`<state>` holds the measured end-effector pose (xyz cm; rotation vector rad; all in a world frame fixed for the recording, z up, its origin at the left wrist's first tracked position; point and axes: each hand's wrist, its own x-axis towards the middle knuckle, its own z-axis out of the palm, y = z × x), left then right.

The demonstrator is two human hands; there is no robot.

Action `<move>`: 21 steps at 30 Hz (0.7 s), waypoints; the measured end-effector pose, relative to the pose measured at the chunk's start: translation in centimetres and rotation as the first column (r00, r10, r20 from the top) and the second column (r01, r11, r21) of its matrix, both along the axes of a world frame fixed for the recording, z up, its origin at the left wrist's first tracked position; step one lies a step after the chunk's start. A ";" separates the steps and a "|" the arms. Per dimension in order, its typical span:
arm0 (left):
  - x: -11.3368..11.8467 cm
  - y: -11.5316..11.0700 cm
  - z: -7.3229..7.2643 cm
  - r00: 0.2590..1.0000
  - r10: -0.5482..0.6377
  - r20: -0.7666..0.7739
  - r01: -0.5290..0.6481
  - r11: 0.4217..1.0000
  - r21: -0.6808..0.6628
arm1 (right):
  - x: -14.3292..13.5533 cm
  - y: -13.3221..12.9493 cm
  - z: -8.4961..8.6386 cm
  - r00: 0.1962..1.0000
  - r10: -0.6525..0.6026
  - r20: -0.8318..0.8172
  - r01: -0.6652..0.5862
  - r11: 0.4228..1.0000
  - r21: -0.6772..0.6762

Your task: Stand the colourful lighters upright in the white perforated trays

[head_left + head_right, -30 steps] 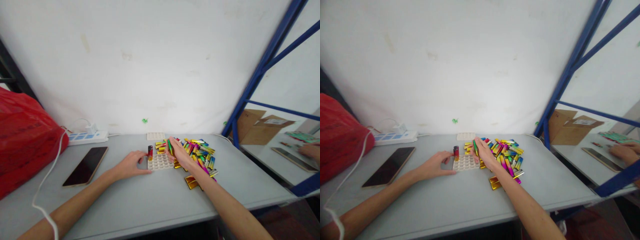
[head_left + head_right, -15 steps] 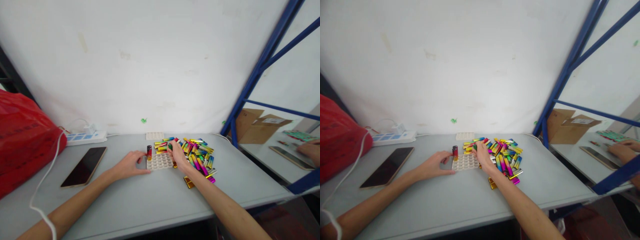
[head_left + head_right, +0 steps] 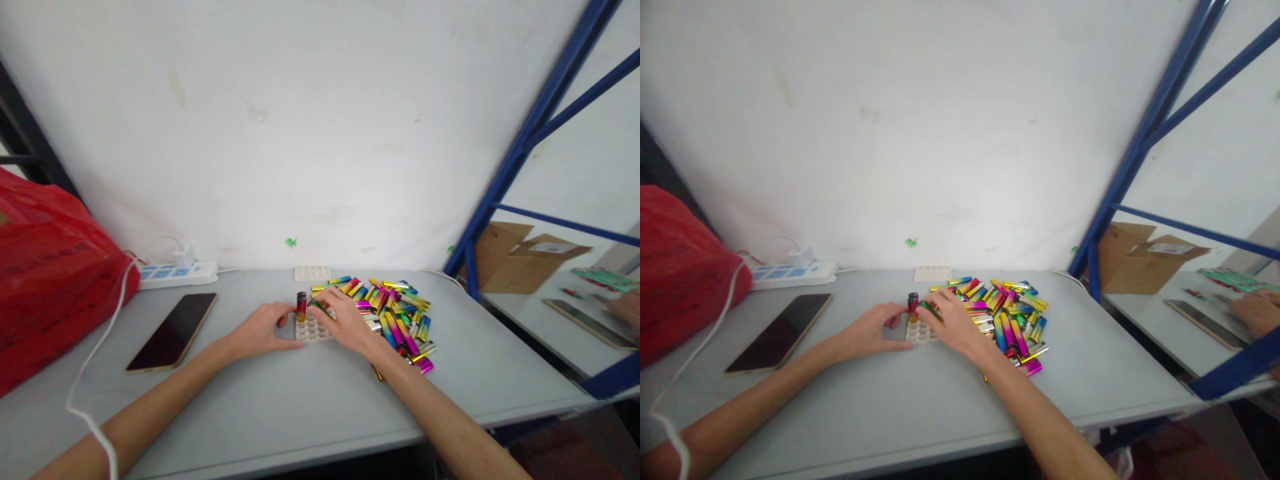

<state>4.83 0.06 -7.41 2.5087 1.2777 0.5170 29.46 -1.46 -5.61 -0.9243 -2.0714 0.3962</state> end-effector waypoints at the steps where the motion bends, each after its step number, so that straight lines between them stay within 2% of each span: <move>1: 0.0 0.0 0.0 1.000 0.001 0.007 -0.001 1.000 0.001 | -0.1 -0.1 -0.1 0.999 -0.001 0.050 -0.001 0.999 0.053; 3: 0.1 -0.1 0.1 1.000 -0.002 0.017 0.001 1.000 0.006 | -0.4 -0.2 -0.3 0.994 -0.012 0.108 0.003 0.997 0.080; 9: 0.1 -0.2 0.4 1.000 -0.005 0.004 0.005 1.000 -0.009 | -0.8 0.1 -0.8 0.995 -0.038 0.088 0.039 0.999 -0.009; 12: 0.1 -0.1 0.3 1.000 -0.002 -0.007 0.002 1.000 -0.007 | -0.9 0.3 -0.7 0.977 -0.015 0.211 0.022 0.999 -0.031; 18: 0.0 0.0 0.0 1.000 -0.010 -0.011 0.010 1.000 0.008 | -1.9 0.1 0.2 0.866 -0.168 0.471 0.110 0.983 0.148; 21: 0.1 0.1 0.1 1.000 -0.001 -0.027 0.001 1.000 0.004 | -1.2 0.4 0.6 0.855 -0.135 0.501 0.074 0.987 0.140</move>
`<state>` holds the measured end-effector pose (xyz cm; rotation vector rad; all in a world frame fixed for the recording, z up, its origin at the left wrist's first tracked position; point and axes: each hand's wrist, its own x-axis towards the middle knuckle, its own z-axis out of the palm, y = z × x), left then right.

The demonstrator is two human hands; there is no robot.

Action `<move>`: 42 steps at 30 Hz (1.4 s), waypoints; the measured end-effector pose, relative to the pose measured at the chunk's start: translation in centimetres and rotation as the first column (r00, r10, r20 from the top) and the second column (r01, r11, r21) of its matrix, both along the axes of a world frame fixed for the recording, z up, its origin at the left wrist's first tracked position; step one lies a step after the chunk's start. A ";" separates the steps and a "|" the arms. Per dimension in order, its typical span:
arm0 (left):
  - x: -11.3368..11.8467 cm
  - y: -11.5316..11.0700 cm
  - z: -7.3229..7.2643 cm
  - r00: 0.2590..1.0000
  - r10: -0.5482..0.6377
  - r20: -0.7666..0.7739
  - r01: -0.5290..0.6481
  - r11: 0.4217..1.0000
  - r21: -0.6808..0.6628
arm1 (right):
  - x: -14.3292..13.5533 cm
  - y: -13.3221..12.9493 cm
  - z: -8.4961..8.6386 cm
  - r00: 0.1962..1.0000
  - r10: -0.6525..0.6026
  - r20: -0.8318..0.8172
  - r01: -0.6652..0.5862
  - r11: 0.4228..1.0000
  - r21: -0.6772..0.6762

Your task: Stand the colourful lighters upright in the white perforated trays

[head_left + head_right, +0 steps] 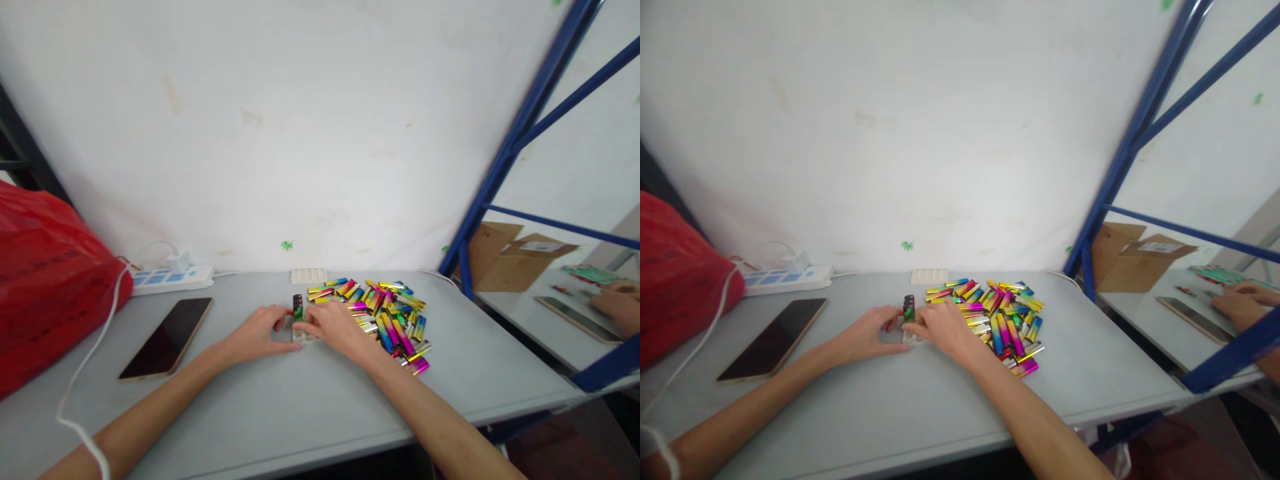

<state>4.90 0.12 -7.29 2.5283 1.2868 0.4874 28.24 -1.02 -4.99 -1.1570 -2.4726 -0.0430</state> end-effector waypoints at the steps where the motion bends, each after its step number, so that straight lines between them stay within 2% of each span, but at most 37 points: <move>1: 0.0 0.0 0.1 1.000 -0.001 -0.002 0.001 1.000 -0.003 | 0.7 0.3 0.1 1.000 -0.003 -0.019 0.003 1.000 0.006; 3: 0.1 0.0 0.2 1.000 -0.004 -0.009 0.004 1.000 -0.007 | 2.7 1.2 0.1 0.994 -0.078 -0.077 0.082 0.996 0.046; 6: 0.1 -0.1 0.4 1.000 0.004 -0.019 -0.005 1.000 -0.013 | 6.7 3.2 -0.1 0.955 -0.256 -0.149 0.269 0.960 0.079; 8: 0.2 -0.1 0.5 1.000 0.017 -0.019 -0.017 1.000 -0.017 | 9.2 4.3 -0.3 0.943 -0.299 -0.148 0.310 0.949 0.051; 11: 0.1 -0.1 0.3 1.000 0.013 -0.019 -0.014 1.000 -0.017 | 11.9 5.1 -0.3 0.972 -0.205 -0.111 0.201 0.978 -0.053; 14: 0.0 0.0 0.1 1.000 0.012 -0.014 -0.013 1.000 -0.019 | 13.0 5.1 0.0 0.990 -0.117 -0.075 0.101 0.976 -0.194; 16: 0.1 0.1 0.1 1.000 0.021 -0.003 -0.021 1.000 -0.020 | 13.1 4.9 0.2 0.994 -0.101 -0.035 0.089 0.962 -0.259; 19: 0.2 0.0 0.3 1.000 0.022 0.003 -0.022 0.999 -0.029 | 12.8 4.7 0.2 0.994 -0.105 -0.006 0.099 0.958 -0.270; 21: 0.3 -0.1 0.6 1.000 0.021 0.002 -0.021 0.999 -0.037 | 12.5 4.5 0.3 0.994 -0.095 -0.059 0.077 0.964 -0.256; 25: 0.2 -0.2 0.8 0.999 0.034 0.016 -0.033 0.998 -0.047 | 11.9 4.2 0.7 0.950 -0.089 -0.301 0.006 0.964 -0.265; 28: 0.2 -0.3 0.9 0.999 0.034 0.030 -0.033 0.998 -0.046 | 11.3 4.2 0.8 0.860 -0.099 -0.501 -0.062 0.953 -0.296; 31: 0.2 -0.3 0.9 0.999 0.028 0.029 -0.027 0.999 -0.030 | 10.4 4.2 0.7 0.682 -0.138 -0.718 -0.139 0.940 -0.312; 33: 0.2 -0.3 0.7 0.999 0.025 0.033 -0.025 0.999 -0.020 | 9.7 4.2 0.6 0.556 -0.192 -0.809 -0.221 0.904 -0.366; 36: 0.1 -0.1 0.4 0.999 0.025 0.028 -0.025 0.999 -0.021 | 8.7 4.0 0.7 0.370 -0.284 -0.885 -0.367 0.830 -0.420; 39: 0.0 0.1 0.1 0.999 0.020 0.041 -0.020 1.000 -0.011 | 7.8 3.7 0.9 0.173 -0.372 -0.912 -0.477 0.779 -0.408; 42: 0.0 0.0 0.1 0.999 0.020 0.046 -0.020 1.000 -0.008 | 7.0 3.4 1.1 0.085 -0.409 -0.908 -0.541 0.746 -0.387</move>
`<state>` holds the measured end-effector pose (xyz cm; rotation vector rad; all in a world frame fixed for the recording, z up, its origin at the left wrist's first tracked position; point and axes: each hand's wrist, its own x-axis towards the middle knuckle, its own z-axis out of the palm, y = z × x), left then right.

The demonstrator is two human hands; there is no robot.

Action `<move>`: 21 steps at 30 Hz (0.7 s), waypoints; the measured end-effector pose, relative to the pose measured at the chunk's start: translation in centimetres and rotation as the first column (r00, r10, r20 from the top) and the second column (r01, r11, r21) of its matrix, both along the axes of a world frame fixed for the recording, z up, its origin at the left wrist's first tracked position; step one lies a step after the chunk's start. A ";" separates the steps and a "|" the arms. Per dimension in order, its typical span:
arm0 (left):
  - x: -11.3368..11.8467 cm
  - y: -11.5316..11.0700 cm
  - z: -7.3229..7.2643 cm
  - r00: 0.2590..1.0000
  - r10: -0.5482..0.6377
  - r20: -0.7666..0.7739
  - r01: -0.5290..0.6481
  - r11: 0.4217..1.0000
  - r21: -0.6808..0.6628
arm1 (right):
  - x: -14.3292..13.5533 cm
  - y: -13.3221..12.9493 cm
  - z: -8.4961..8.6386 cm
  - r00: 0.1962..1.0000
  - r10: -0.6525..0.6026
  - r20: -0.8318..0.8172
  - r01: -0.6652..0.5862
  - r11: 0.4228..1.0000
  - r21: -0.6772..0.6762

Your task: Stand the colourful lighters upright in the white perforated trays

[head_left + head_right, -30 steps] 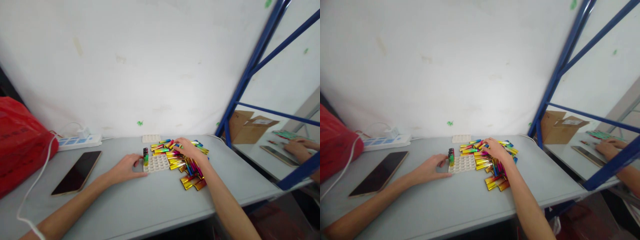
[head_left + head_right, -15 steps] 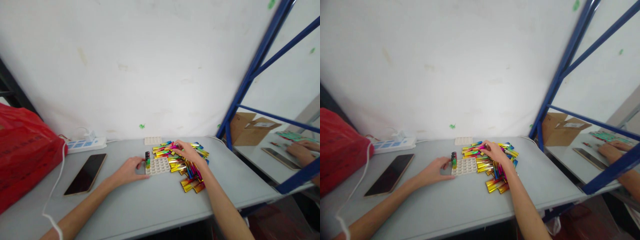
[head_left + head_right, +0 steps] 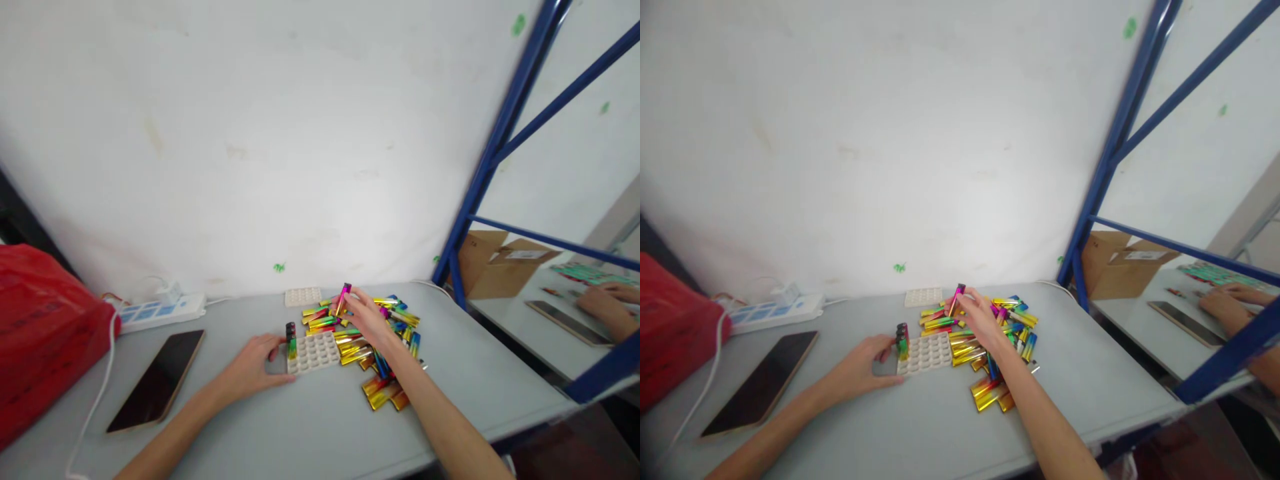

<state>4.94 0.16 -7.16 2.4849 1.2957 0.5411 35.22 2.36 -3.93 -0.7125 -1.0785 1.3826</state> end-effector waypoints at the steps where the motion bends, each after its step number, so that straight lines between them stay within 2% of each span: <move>1: 0.0 -0.1 0.1 1.000 0.002 -0.005 -0.002 1.000 -0.004 | -0.2 -0.1 0.0 1.000 0.012 -0.007 -0.012 1.000 0.007; 4: 0.2 -0.3 0.6 1.000 0.016 -0.017 -0.016 1.000 -0.020 | -0.9 -0.6 -0.1 0.998 0.068 0.008 -0.068 0.997 0.041; 8: 0.3 -0.5 1.0 0.999 0.035 -0.018 -0.036 0.998 -0.049 | -1.9 -1.0 -0.5 0.991 0.131 0.026 -0.131 0.991 0.021; 13: 0.2 -0.2 0.6 0.999 0.016 -0.040 -0.017 0.999 -0.028 | -2.7 -1.2 -0.7 0.976 0.188 0.105 -0.183 0.981 -0.056; 17: 0.0 0.0 0.3 0.998 0.003 -0.055 -0.004 1.000 -0.024 | -3.0 -1.3 -0.5 0.965 0.243 0.102 -0.232 0.966 -0.115; 19: 0.0 -0.1 0.3 0.999 -0.003 -0.054 0.002 1.000 -0.027 | -3.2 -1.4 -0.5 0.955 0.255 0.148 -0.236 0.962 -0.139; 21: 0.0 -0.2 0.3 0.999 -0.006 -0.052 0.005 1.000 -0.025 | -3.4 -1.4 -0.7 0.944 0.218 0.246 -0.188 0.972 -0.139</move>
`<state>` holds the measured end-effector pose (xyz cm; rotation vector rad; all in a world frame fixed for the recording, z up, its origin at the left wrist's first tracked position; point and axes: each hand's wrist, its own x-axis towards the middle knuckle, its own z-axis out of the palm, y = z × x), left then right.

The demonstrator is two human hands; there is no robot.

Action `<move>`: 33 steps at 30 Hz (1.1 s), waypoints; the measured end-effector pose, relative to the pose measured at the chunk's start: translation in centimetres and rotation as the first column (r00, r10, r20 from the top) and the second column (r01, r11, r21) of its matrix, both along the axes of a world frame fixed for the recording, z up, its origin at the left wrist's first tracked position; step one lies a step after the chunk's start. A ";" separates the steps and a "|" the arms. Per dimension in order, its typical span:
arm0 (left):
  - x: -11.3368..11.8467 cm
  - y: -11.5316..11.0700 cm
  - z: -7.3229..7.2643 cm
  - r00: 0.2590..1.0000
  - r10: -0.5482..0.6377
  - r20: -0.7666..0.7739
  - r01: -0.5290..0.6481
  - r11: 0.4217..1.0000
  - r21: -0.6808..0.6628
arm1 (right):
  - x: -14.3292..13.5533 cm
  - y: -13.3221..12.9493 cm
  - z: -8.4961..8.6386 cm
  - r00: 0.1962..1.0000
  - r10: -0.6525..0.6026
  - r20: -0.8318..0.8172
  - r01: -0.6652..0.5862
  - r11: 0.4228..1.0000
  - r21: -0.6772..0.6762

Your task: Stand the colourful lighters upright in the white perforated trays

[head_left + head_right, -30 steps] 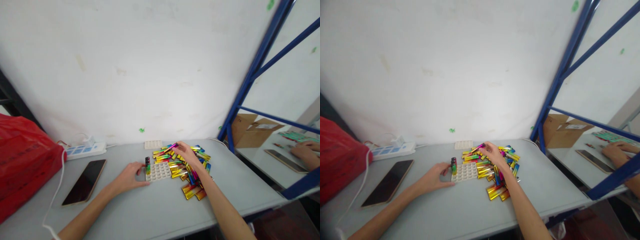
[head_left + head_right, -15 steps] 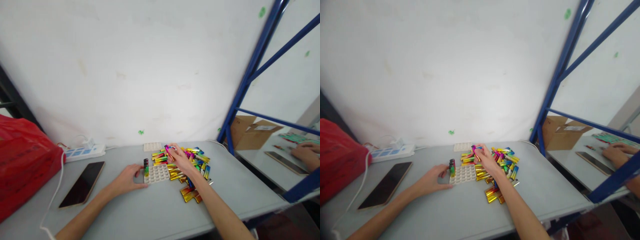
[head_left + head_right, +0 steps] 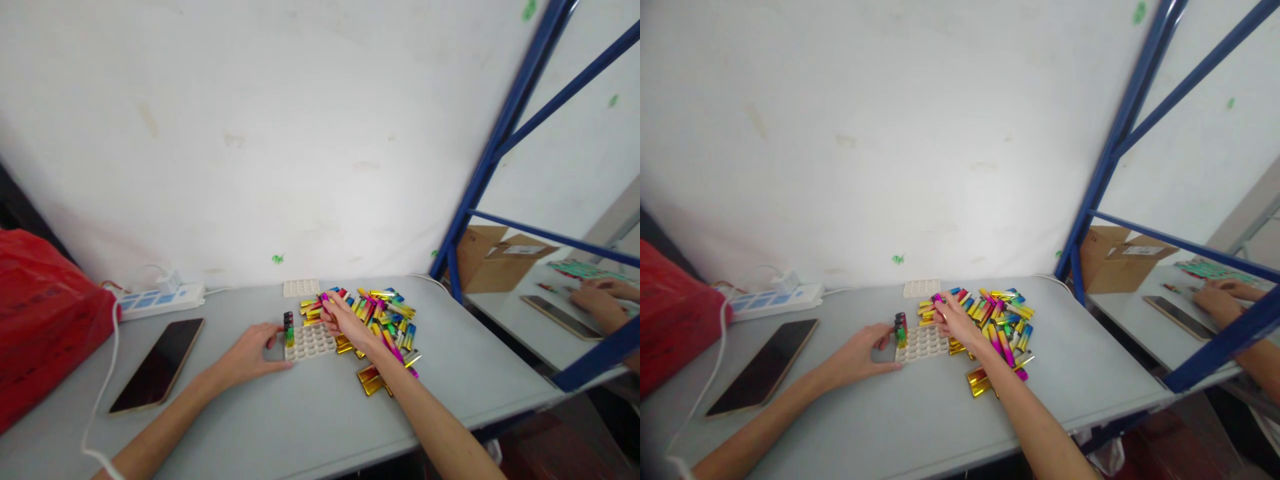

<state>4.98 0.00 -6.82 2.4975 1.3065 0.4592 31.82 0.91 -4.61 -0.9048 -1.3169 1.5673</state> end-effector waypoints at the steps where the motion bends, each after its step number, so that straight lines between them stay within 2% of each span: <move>1: 0.0 -0.1 0.0 1.000 0.002 0.002 -0.002 1.000 0.004 | -0.1 0.0 -0.2 0.998 -0.041 0.056 0.039 0.999 0.037; 4: 0.1 -0.1 0.2 1.000 0.007 0.004 -0.007 1.000 0.011 | -0.5 0.1 -0.7 0.956 -0.216 0.199 0.168 0.958 0.233; 7: 0.1 0.0 0.2 1.000 0.000 -0.010 0.001 1.000 0.009 | -0.6 0.3 -1.1 0.900 -0.329 0.287 0.207 0.900 0.383; 13: 0.1 0.1 0.1 1.000 0.014 -0.013 -0.014 1.000 0.001 | -0.4 0.6 -1.3 0.785 -0.502 0.363 0.305 0.823 0.479; 17: 0.1 0.0 0.2 1.000 0.007 -0.002 -0.007 1.000 0.007 | -0.3 0.6 -1.4 0.754 -0.534 0.383 0.302 0.800 0.519; 20: 0.1 0.0 0.2 1.000 0.005 -0.001 -0.005 1.000 0.006 | -0.5 0.2 -1.4 0.765 -0.511 0.391 0.253 0.798 0.547; 23: 0.0 -0.1 0.2 1.000 0.016 0.004 -0.016 1.000 0.004 | -0.8 -0.4 -1.4 0.817 -0.369 0.444 0.090 0.841 0.534; 25: 0.1 -0.1 0.1 1.000 0.018 0.007 -0.019 1.000 0.007 | -1.0 -0.8 -1.4 0.816 -0.324 0.479 -0.037 0.797 0.603; 28: 0.1 -0.1 0.1 1.000 0.015 0.013 -0.015 1.000 0.001 | -1.4 -1.4 -1.4 0.749 -0.380 0.544 -0.176 0.677 0.715; 29: 0.0 -0.1 0.0 1.000 0.014 0.017 -0.014 1.000 -0.001 | -1.5 -1.5 -1.4 0.724 -0.382 0.575 -0.211 0.671 0.711; 31: 0.0 -0.1 0.0 1.000 0.010 0.023 -0.010 1.000 -0.004 | -1.7 -1.6 -1.5 0.696 -0.354 0.625 -0.246 0.700 0.670; 33: 0.0 -0.1 0.0 1.000 0.010 0.025 -0.010 1.000 -0.004 | -1.8 -1.6 -1.5 0.706 -0.327 0.628 -0.243 0.721 0.649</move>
